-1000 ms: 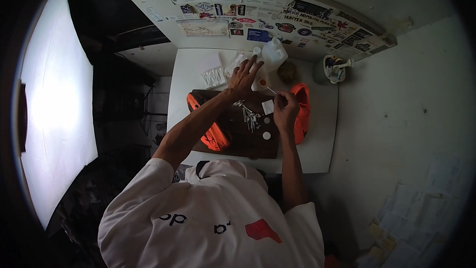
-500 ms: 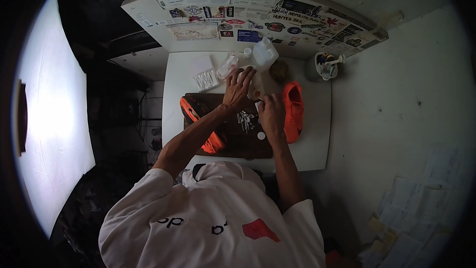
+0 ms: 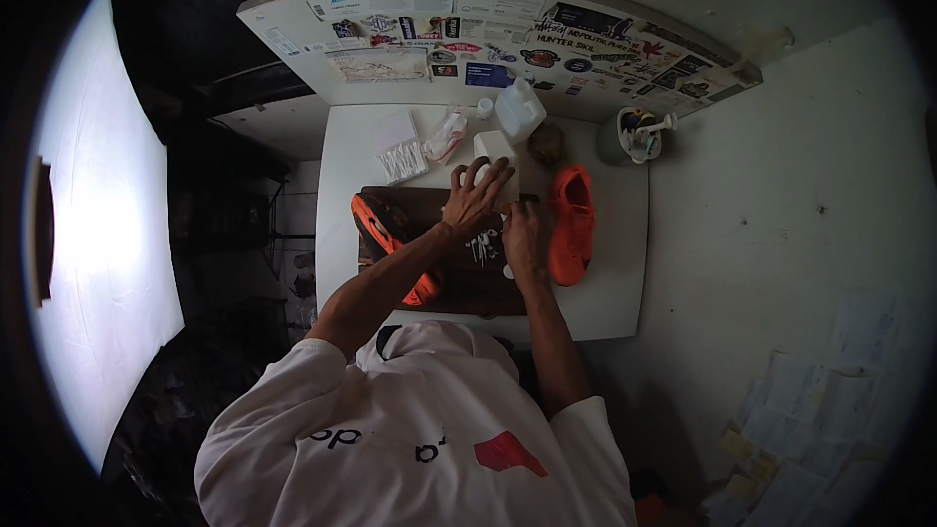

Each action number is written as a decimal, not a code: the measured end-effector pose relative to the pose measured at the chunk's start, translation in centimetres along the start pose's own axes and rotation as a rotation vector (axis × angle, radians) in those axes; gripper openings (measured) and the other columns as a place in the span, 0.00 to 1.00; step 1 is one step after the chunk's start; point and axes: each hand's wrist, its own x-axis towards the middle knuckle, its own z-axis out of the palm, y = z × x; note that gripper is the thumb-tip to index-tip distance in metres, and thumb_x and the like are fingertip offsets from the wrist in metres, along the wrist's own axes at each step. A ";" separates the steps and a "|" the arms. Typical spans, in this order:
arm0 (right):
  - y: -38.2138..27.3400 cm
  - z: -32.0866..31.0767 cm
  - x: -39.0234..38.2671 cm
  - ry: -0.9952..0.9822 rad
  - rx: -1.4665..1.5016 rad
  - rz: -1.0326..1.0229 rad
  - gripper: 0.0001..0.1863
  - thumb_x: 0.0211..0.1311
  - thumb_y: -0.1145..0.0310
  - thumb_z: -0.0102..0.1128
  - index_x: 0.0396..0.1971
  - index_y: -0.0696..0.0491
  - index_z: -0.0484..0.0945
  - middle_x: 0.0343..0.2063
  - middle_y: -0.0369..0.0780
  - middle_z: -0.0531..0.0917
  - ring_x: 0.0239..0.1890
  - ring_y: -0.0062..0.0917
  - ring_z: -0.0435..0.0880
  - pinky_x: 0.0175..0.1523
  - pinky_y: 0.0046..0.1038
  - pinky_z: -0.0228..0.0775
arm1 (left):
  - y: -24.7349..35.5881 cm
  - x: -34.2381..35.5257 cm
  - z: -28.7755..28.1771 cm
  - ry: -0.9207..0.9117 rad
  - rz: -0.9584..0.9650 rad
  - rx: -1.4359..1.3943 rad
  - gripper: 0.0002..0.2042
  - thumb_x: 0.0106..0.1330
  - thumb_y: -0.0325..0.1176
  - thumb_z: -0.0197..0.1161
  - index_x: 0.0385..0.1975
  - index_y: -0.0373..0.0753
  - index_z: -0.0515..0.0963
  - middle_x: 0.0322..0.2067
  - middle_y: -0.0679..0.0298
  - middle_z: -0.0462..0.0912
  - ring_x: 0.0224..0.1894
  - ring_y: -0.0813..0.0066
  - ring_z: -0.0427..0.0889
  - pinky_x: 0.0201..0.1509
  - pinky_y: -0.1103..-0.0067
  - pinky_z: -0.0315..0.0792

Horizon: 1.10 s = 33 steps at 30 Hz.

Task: The recorder is repairing a bright orange soccer shoe by applying adhesive with a cotton swab.

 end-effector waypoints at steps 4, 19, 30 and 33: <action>0.6 0.7 0.1 0.005 -0.026 -0.007 0.06 0.63 0.79 0.62 0.39 0.62 0.80 0.41 0.52 0.82 0.47 0.50 0.82 0.52 0.48 0.76 | 0.0 0.1 -0.1 0.005 0.029 0.044 0.49 0.51 0.46 0.78 0.77 0.50 0.61 0.76 0.64 0.62 0.76 0.51 0.59 0.72 0.47 0.54; 0.7 -1.3 4.9 0.050 -0.178 -0.206 0.18 0.60 0.76 0.66 0.52 0.58 0.82 0.46 0.49 0.80 0.51 0.47 0.82 0.54 0.46 0.77 | -2.1 5.5 -3.8 -0.127 -0.308 -0.187 0.62 0.39 0.48 0.86 0.77 0.41 0.54 0.76 0.54 0.57 0.72 0.41 0.60 0.60 0.40 0.66; -1.0 -1.1 7.4 0.048 -0.251 -0.273 0.07 0.61 0.71 0.66 0.36 0.58 0.83 0.39 0.45 0.80 0.46 0.43 0.83 0.49 0.46 0.76 | -2.9 2.9 -4.8 -0.006 -0.263 -0.163 0.58 0.48 0.47 0.81 0.79 0.40 0.53 0.75 0.52 0.60 0.72 0.44 0.63 0.68 0.50 0.64; -1.1 -1.3 6.9 0.122 -0.212 -0.219 0.06 0.62 0.72 0.66 0.35 0.58 0.82 0.36 0.45 0.81 0.43 0.43 0.84 0.48 0.47 0.76 | -2.0 -2.1 -8.9 0.109 -0.401 -0.181 0.56 0.51 0.54 0.81 0.78 0.42 0.55 0.74 0.50 0.61 0.71 0.45 0.64 0.71 0.50 0.59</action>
